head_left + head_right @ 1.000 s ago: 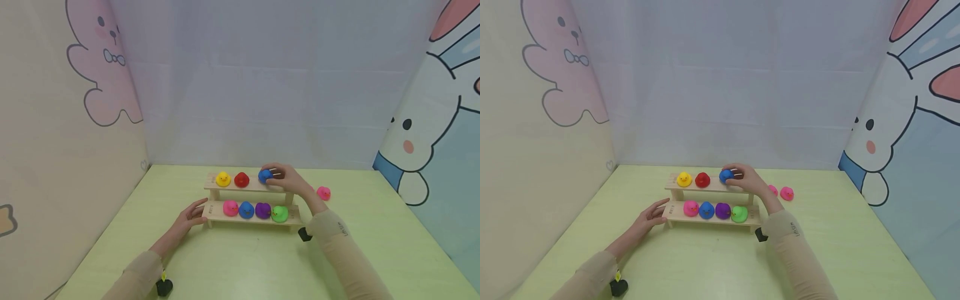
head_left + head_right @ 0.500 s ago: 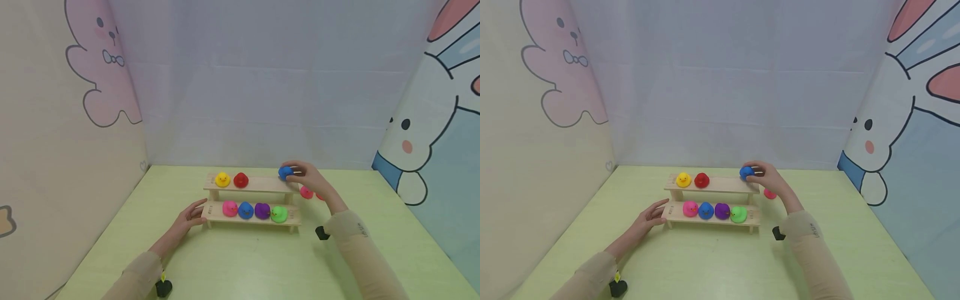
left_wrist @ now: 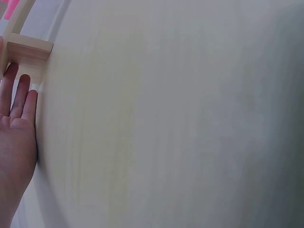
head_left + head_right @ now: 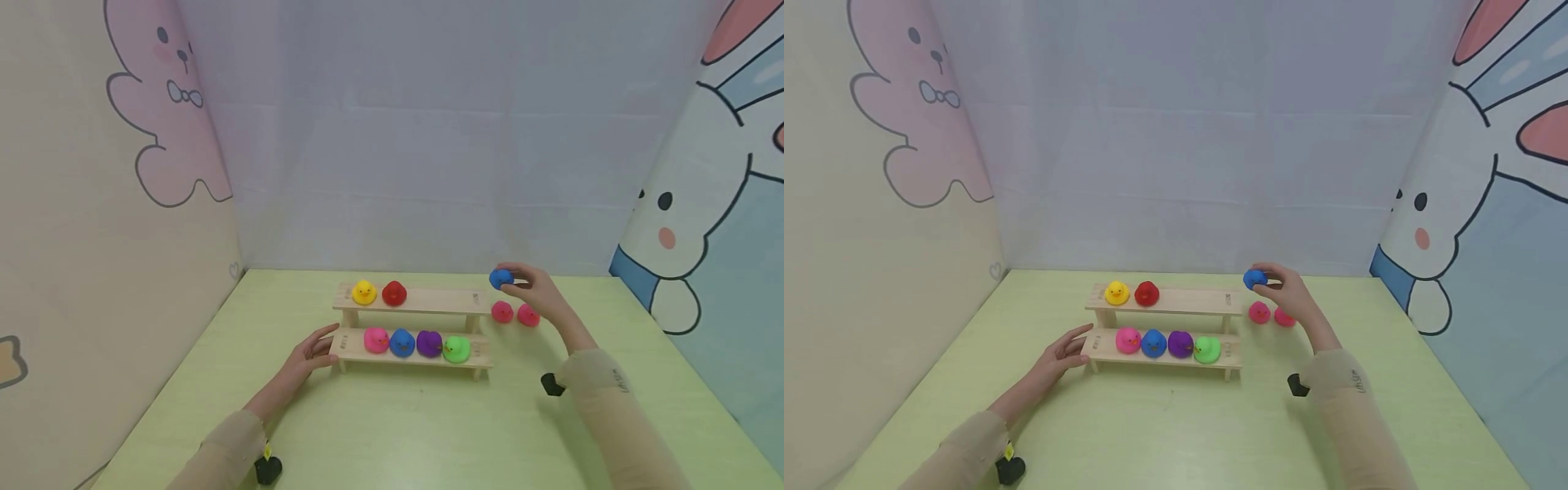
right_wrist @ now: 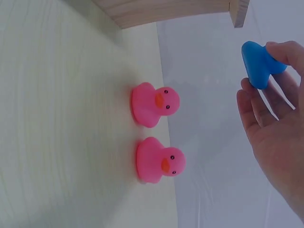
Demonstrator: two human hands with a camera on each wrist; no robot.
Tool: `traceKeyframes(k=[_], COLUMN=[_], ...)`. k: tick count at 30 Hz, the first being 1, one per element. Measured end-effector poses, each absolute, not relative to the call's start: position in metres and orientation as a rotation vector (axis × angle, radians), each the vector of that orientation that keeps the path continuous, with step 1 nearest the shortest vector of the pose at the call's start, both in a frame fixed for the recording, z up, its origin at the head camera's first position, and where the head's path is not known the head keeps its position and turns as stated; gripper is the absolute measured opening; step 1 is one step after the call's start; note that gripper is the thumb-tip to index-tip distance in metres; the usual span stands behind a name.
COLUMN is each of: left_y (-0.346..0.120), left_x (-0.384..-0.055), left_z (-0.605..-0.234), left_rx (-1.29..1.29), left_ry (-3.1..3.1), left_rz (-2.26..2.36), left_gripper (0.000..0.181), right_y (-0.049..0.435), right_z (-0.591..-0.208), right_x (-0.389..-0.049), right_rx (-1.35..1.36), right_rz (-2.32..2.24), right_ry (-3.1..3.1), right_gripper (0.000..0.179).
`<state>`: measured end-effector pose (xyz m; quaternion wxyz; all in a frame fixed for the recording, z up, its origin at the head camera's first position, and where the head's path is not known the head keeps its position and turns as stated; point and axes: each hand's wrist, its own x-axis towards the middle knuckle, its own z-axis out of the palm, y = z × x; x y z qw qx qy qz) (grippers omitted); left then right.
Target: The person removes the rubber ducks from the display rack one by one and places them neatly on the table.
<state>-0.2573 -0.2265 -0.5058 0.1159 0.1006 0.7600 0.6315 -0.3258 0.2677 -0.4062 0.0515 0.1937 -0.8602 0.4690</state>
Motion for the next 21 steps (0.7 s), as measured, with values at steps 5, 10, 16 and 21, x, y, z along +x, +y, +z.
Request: traceKeyframes(k=[5,10,16,21], left_y=[-0.227,-0.227,-0.228,-0.227], left_x=[-0.257,-0.258,-0.259,-0.259], left_z=[-0.505,-0.507,-0.508,-0.508], left_rx=[0.306,0.305,0.303,0.308], left_ry=[2.223,2.228,2.228,2.230], left_rz=[1.843,1.840,1.841,1.844], left_gripper=[0.065,0.065,0.064,0.064], right_y=[0.288,0.308,0.328,0.343], right_z=[-0.413,-0.421,-0.433,-0.444], right_x=[-0.324,-0.325,-0.321,-0.317], right_rx=[0.516,0.496,0.483,0.430], right_rz=[1.388,1.332,1.255,1.214], right_ry=[-2.628,-2.673,-2.681,-2.692], right_gripper=[0.048,0.049,0.047,0.047])
